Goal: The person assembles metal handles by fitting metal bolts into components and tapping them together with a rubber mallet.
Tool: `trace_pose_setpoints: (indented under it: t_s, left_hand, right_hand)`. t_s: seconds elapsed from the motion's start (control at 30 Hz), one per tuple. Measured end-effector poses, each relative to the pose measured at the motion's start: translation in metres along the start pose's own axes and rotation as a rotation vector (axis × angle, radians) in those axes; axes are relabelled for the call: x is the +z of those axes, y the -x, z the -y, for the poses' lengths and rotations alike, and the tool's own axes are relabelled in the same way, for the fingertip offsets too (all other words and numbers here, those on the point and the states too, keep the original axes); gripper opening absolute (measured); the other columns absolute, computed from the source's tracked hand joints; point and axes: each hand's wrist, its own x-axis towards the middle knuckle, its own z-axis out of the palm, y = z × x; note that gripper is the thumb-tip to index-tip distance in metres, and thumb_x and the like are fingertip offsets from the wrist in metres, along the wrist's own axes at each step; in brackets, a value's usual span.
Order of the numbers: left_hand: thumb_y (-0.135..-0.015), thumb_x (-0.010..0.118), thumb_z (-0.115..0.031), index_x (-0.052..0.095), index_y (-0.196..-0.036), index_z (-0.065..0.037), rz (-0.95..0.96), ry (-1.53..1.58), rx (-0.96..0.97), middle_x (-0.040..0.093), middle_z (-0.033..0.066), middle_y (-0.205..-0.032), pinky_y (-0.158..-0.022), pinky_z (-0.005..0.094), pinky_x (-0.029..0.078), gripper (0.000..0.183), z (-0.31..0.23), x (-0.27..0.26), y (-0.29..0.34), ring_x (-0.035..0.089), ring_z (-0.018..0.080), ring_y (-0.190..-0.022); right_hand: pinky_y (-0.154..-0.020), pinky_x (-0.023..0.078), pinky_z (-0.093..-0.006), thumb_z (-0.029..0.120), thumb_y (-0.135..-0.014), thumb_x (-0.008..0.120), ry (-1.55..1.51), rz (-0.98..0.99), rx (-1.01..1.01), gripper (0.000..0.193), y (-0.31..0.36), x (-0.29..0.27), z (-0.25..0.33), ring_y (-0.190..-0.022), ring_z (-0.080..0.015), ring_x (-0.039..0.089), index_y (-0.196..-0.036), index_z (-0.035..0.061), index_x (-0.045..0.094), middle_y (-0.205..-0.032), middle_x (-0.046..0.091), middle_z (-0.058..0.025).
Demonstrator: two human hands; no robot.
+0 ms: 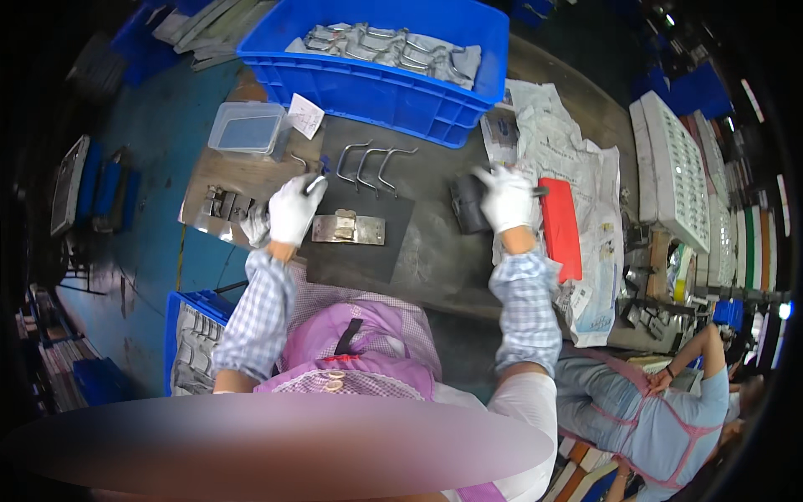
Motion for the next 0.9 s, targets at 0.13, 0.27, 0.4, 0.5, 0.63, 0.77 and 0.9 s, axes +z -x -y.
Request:
trace_pose_setpoints:
  t_s: [0.13,0.27,0.4,0.5,0.63,0.77,0.9]
  left_hand:
    - [-0.092,0.069,-0.034,0.075,-0.095,-0.009,0.121,-0.383,-0.037,0.074,0.016,-0.093,-0.078,0.0472,0.058,0.026,0.037,0.053,-0.025,0.073,0.0352,-0.087]
    - [-0.088,0.073,-0.033,0.074,-0.091,-0.008,0.105,-0.465,0.042,0.074,0.016,-0.094,-0.076,0.0454,0.059,0.024,0.014,0.07,-0.061,0.074,0.0326,-0.087]
    - [-0.091,0.066,-0.02,0.073,-0.108,-0.004,0.303,-0.451,-0.114,0.076,0.0185,-0.106,-0.085,0.0449,0.06,0.024,0.03,0.109,-0.084,0.075,0.0341,-0.102]
    - [-0.093,0.062,-0.025,0.066,-0.121,-0.002,0.39,-0.281,-0.269,0.074,0.0231,-0.11,-0.09,0.0476,0.058,0.036,0.021,0.091,-0.095,0.073,0.0397,-0.103]
    - [-0.097,0.062,-0.052,0.066,-0.108,-0.005,0.317,0.078,-0.087,0.074,0.0226,-0.095,-0.084,0.0513,0.054,0.048,0.004,-0.013,-0.051,0.072,0.0406,-0.094]
    - [-0.073,0.082,-0.011,0.071,-0.086,-0.006,0.078,0.124,0.231,0.07,0.0134,-0.076,-0.064,0.04,0.055,0.018,-0.009,-0.098,0.056,0.071,0.0324,-0.07]
    - [-0.094,0.069,-0.022,0.069,-0.08,-0.005,0.158,0.121,0.199,0.07,0.0157,-0.077,-0.07,0.0471,0.056,0.021,-0.004,-0.001,0.12,0.07,0.0355,-0.072]
  right_hand:
    - [-0.092,0.05,-0.0465,0.008,-0.079,0.06,0.293,0.151,-0.174,0.024,0.043,0.033,-0.053,-0.111,-0.0348,0.063,-0.099,0.0105,0.074,-0.117,0.068,-0.0135]
    - [-0.076,0.048,-0.046,0.016,-0.084,0.067,0.266,0.166,0.049,0.014,0.074,0.043,-0.015,-0.089,-0.0319,0.063,-0.096,0.0094,0.066,-0.09,0.065,-0.0131]
    - [-0.069,0.055,-0.0448,0.024,-0.083,0.074,0.135,0.193,0.389,0.023,0.108,0.022,0.055,-0.084,-0.0306,0.07,-0.097,0.0096,0.063,-0.096,0.068,-0.0175]
    - [-0.08,0.055,-0.0477,0.02,-0.088,0.075,-0.097,0.062,0.539,0.042,0.164,0.048,0.076,-0.094,-0.0376,0.069,-0.126,0.0049,0.062,-0.114,0.067,-0.02]
    - [-0.094,0.051,-0.0502,0.02,-0.095,0.071,-0.205,-0.171,0.391,0.053,0.196,0.05,0.076,-0.114,-0.0434,0.063,-0.141,0.0017,0.054,-0.131,0.06,-0.0286]
    - [-0.086,0.054,-0.0417,0.015,-0.086,0.079,-0.682,0.176,0.803,0.051,0.145,0.043,0.047,-0.094,-0.0333,0.071,-0.131,-0.0029,0.061,-0.105,0.073,-0.0208]
    - [-0.043,0.031,-0.024,0.018,-0.095,0.072,-1.579,0.393,1.004,0.034,0.062,-0.044,0.11,-0.046,-0.0057,0.043,-0.121,-0.0028,0.065,-0.067,0.053,0.0029]
